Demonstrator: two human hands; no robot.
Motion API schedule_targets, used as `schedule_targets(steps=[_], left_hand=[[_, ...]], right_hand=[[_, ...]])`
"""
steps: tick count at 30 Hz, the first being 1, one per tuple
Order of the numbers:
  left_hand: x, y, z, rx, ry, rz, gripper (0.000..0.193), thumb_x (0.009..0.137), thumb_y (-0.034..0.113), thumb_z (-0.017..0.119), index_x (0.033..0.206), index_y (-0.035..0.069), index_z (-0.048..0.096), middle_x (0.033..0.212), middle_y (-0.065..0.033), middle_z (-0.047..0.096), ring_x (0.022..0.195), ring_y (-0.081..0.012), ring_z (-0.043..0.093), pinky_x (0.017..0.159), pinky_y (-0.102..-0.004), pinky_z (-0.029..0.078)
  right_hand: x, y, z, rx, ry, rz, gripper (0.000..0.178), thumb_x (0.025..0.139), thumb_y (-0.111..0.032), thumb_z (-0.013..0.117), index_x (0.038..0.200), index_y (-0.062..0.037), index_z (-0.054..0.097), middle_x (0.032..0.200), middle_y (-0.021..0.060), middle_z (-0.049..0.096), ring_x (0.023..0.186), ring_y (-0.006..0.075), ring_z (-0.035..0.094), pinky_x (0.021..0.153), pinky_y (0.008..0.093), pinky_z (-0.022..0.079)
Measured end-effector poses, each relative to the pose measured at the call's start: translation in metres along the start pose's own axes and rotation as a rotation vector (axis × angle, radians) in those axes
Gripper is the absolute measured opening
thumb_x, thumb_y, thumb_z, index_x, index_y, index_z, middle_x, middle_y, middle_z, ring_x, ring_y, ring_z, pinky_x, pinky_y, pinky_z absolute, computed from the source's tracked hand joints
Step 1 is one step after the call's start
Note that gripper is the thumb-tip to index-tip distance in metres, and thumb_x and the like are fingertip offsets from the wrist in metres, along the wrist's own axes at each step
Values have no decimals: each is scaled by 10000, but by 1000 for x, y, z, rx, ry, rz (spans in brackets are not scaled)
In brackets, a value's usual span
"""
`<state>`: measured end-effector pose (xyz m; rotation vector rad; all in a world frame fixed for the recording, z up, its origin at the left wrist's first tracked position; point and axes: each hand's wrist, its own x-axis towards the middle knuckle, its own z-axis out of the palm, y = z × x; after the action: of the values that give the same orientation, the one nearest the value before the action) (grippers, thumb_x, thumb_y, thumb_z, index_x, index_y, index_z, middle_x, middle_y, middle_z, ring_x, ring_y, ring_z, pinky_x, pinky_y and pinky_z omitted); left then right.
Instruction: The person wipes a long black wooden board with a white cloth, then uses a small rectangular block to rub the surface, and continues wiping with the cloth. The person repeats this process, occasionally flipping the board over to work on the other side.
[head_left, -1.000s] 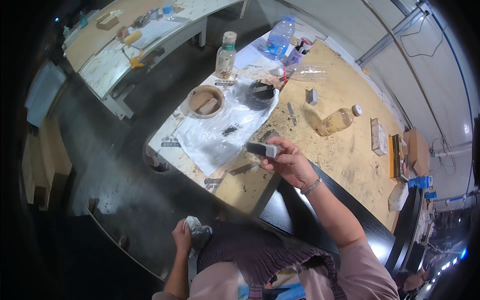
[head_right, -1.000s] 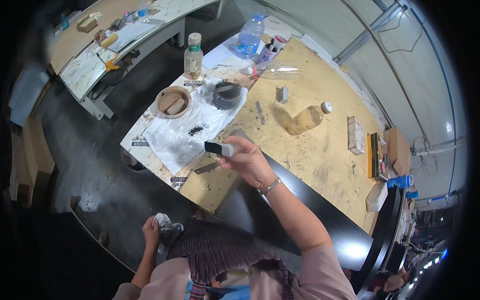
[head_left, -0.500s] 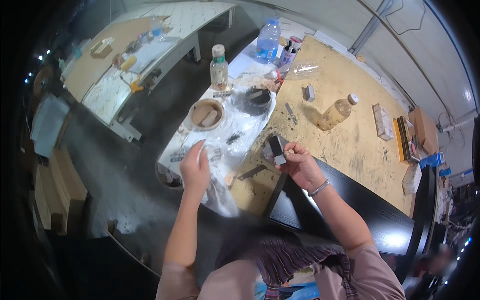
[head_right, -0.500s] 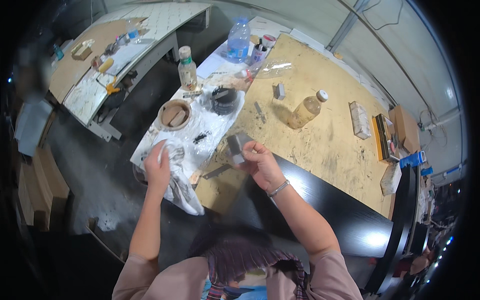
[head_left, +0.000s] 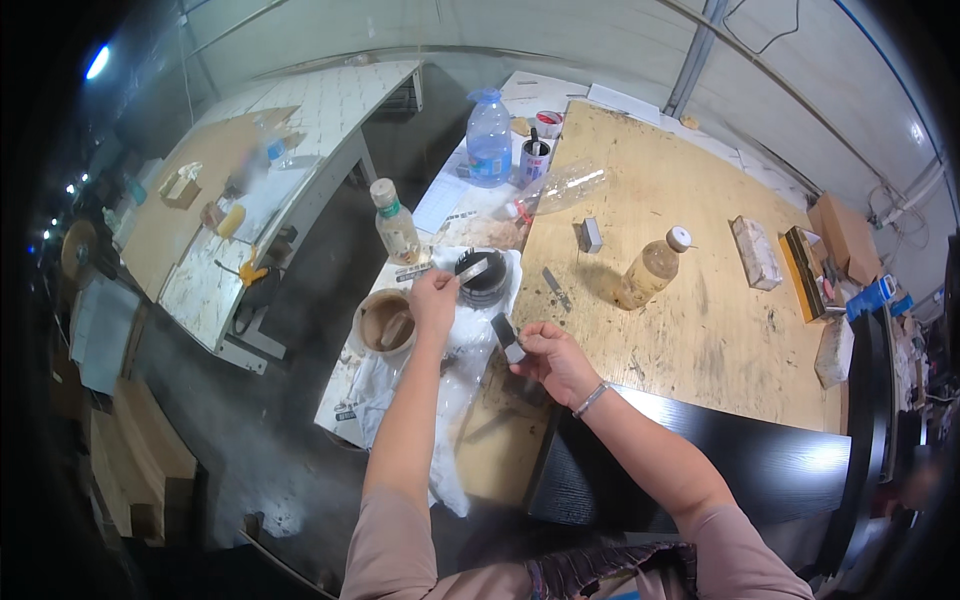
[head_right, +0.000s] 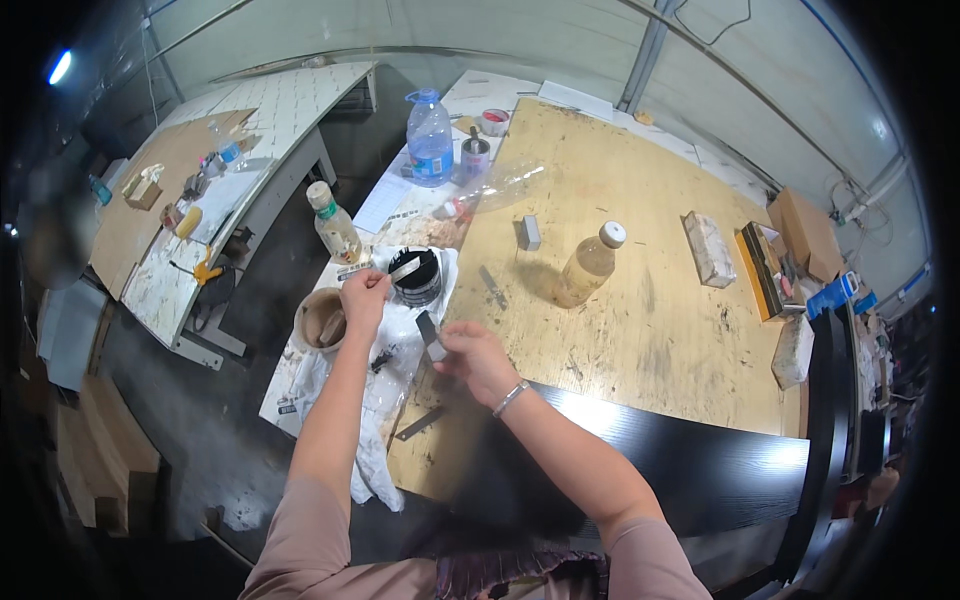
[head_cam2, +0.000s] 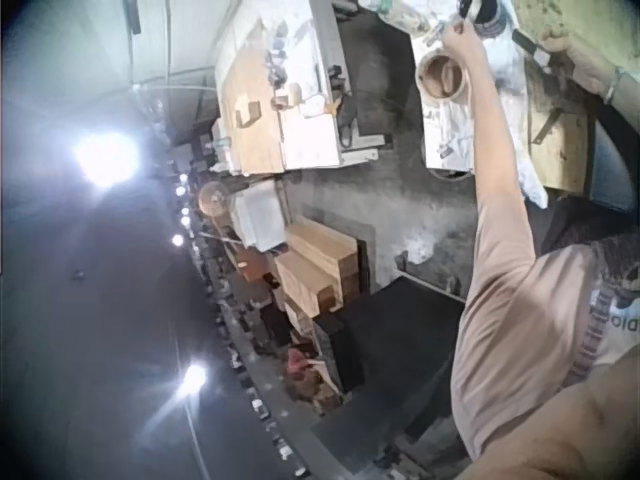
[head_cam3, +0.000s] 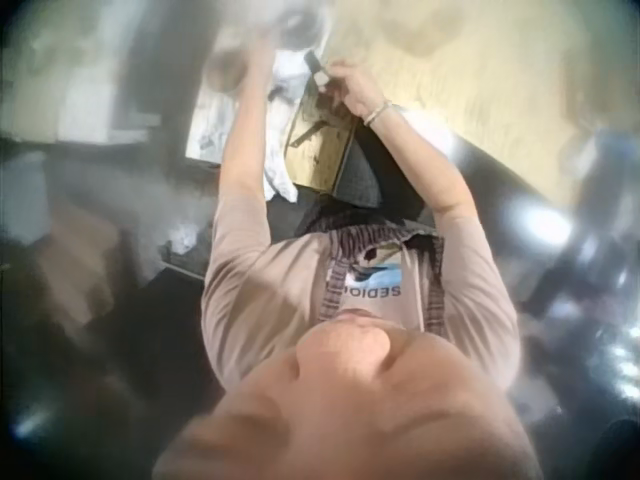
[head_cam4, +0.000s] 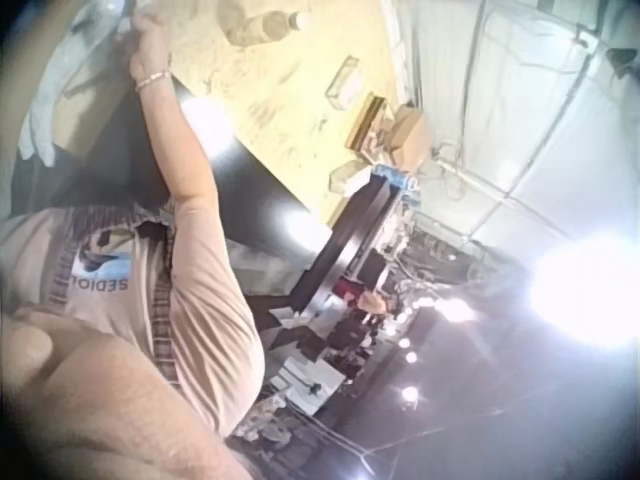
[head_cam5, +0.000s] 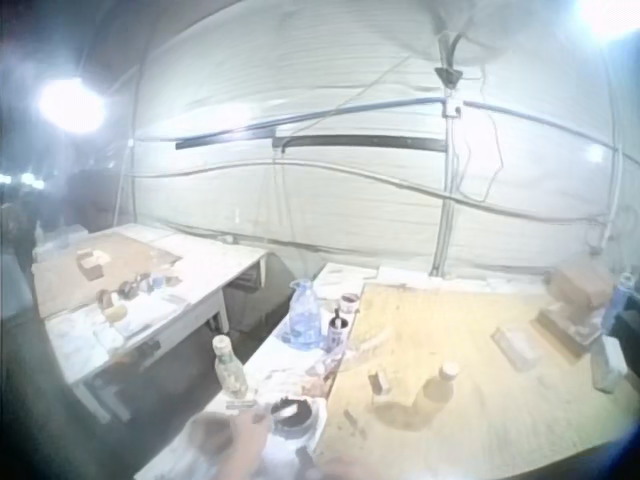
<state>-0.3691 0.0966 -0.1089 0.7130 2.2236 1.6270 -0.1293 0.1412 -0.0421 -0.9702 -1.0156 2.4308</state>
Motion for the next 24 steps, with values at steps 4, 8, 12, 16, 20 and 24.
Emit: schedule_targets(steps=[4, 8, 12, 16, 20, 24], left_hand=[[-10, 29, -16, 244, 106, 244, 117, 885, 99, 689, 964, 17, 719, 906, -160, 727, 845, -321, 697, 783, -423, 528], [-13, 55, -13, 475, 43, 421, 117, 907, 49, 617, 993, 29, 695, 964, -174, 662, 930, -389, 647, 825, -480, 506], [-9, 57, 0, 637, 4, 557, 76, 903, 25, 618, 957, 12, 670, 940, -180, 656, 915, -406, 639, 787, -486, 505], [-7, 51, 2, 523, 59, 473, 93, 905, 32, 612, 968, 9, 677, 938, -186, 664, 896, -405, 642, 784, -483, 502], [-3, 27, -13, 243, 93, 255, 125, 922, 43, 609, 1007, -10, 684, 891, -162, 672, 817, -322, 661, 758, -434, 504], [0, 5, -20, -178, 39, -81, 124, 957, 32, 616, 1036, -28, 691, 756, -54, 625, 654, -136, 572, 634, -297, 466]], right_hand=[[24, -8, -8, 42, -16, 11, 72, 959, -76, 622, 1028, -84, 602, 960, 44, 661, 862, 181, 659, 739, 355, 596], [36, -15, -14, 51, 14, -6, 44, 968, -82, 613, 1006, -100, 600, 918, 51, 672, 819, 187, 680, 725, 359, 608], [42, -15, -13, 29, 46, 8, 43, 971, -77, 602, 1009, -97, 594, 915, 63, 681, 805, 197, 683, 705, 355, 612], [46, -17, -14, 54, 41, 2, 42, 969, -69, 597, 1010, -78, 594, 918, 72, 669, 791, 200, 670, 689, 347, 604], [55, -18, -15, 49, 46, -11, 71, 967, -77, 605, 1028, -40, 599, 945, 76, 648, 793, 188, 637, 693, 335, 587], [68, -22, -5, 31, 58, -44, 91, 996, -97, 577, 1061, -36, 591, 965, 111, 681, 793, 217, 669, 690, 335, 599]])
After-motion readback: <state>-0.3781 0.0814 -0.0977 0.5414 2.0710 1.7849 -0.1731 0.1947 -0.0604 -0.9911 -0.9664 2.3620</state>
